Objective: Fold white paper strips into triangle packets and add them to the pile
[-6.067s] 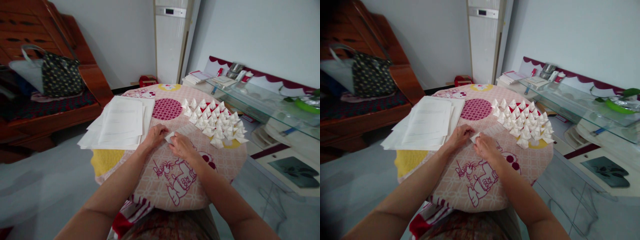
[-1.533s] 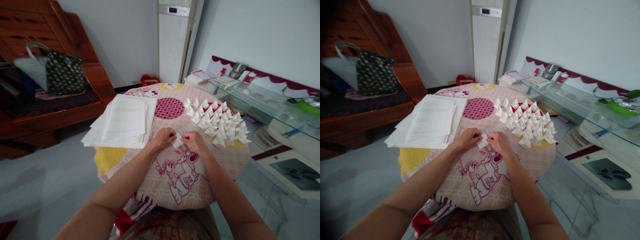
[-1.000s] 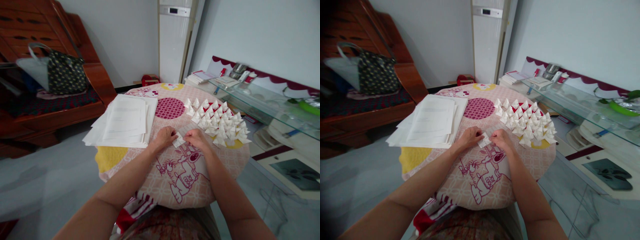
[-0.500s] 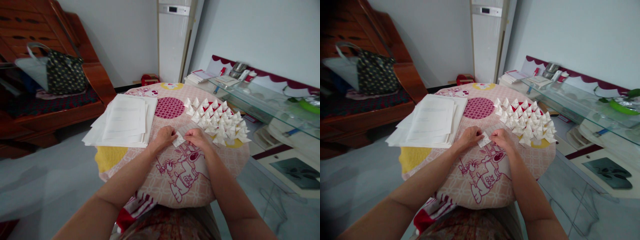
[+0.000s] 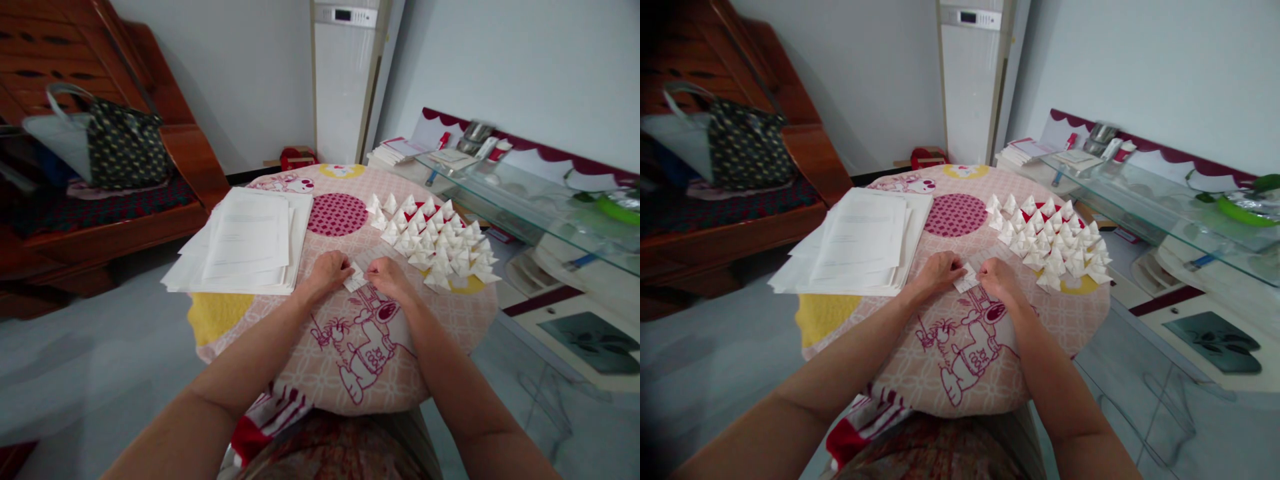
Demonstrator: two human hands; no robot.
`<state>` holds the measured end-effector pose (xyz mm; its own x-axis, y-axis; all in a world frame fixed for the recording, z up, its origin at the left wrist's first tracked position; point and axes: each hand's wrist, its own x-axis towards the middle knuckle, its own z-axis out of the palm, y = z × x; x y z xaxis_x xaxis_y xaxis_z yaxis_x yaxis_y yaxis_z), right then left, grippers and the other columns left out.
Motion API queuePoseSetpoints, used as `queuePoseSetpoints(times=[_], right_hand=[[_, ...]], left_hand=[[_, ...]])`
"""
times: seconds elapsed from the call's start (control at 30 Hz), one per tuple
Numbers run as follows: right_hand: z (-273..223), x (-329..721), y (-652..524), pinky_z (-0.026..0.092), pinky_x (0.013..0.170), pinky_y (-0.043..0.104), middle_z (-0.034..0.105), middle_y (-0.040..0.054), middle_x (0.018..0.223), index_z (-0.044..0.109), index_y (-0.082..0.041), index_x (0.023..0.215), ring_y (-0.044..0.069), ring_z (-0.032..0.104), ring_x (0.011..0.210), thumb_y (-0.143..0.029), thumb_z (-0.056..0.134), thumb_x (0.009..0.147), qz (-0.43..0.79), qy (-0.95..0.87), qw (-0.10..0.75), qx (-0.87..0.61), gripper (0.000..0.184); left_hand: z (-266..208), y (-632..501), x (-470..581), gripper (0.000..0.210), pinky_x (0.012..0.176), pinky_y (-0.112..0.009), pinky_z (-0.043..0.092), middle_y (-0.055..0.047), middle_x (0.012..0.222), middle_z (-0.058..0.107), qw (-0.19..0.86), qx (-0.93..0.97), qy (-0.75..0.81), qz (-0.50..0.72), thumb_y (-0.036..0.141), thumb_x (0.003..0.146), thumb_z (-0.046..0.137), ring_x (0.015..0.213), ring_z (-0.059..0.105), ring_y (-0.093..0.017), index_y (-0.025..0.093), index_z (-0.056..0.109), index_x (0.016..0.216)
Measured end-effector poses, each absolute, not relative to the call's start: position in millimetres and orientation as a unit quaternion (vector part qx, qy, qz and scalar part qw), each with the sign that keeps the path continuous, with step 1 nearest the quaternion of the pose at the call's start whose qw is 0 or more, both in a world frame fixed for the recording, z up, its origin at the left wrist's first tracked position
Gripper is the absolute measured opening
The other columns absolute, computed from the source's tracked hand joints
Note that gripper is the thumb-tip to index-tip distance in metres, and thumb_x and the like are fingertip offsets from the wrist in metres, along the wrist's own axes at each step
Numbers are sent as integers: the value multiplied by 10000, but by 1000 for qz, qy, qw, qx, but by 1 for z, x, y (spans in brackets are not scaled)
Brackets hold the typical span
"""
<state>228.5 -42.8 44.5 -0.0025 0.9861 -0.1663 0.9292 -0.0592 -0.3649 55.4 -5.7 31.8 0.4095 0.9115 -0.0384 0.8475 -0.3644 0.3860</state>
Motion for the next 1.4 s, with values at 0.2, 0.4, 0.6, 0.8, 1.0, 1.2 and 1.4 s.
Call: queuePoseSetpoints(times=[0.2,0.4,0.6,0.8,1.0,1.2,1.4], right_hand=[[40,226,-42,444,711,284,787,125,900,805,-162,880,222,703,850,-214,657,913,166,-681,71,-710,161],[34,232,-41,436,650,261,742,69,736,775,-176,757,185,668,729,-196,708,859,192,-676,136,-698,123],[32,240,-40,391,500,224,632,-4,548,719,-164,704,121,565,492,-176,691,827,303,-609,208,-703,126],[34,236,-39,355,483,227,621,-3,534,718,-167,709,115,542,480,-290,732,847,304,-603,206,-708,185],[35,225,-40,401,602,261,725,46,712,750,-197,747,168,635,678,-322,810,780,178,-644,155,-728,142],[35,233,-42,427,630,256,738,52,733,756,-175,744,167,643,689,-157,741,764,192,-661,154,-709,32],[37,234,-42,432,598,241,725,30,693,756,-173,752,163,639,653,-91,661,753,222,-640,232,-698,125]], left_hand=[[30,-8,57,209,864,-303,497,-109,1006,754,158,828,530,95,264,943,615,936,671,-219,131,764,1003],[30,-8,58,203,856,-314,502,-111,987,751,157,825,534,98,260,929,611,922,671,-228,138,760,992],[28,-6,58,198,861,-312,502,-114,999,751,156,826,532,99,253,915,622,924,668,-227,135,763,986],[29,-7,58,214,857,-320,502,-115,982,753,164,822,536,100,254,912,622,907,669,-227,123,769,999],[28,-6,58,204,851,-324,505,-110,965,751,163,824,532,104,252,903,619,901,669,-230,140,771,981],[29,-7,58,200,861,-320,504,-113,981,745,160,825,533,103,246,912,612,912,663,-226,134,766,974],[27,-7,58,197,842,-310,498,-112,978,751,162,826,529,106,244,907,619,904,666,-222,131,765,976]])
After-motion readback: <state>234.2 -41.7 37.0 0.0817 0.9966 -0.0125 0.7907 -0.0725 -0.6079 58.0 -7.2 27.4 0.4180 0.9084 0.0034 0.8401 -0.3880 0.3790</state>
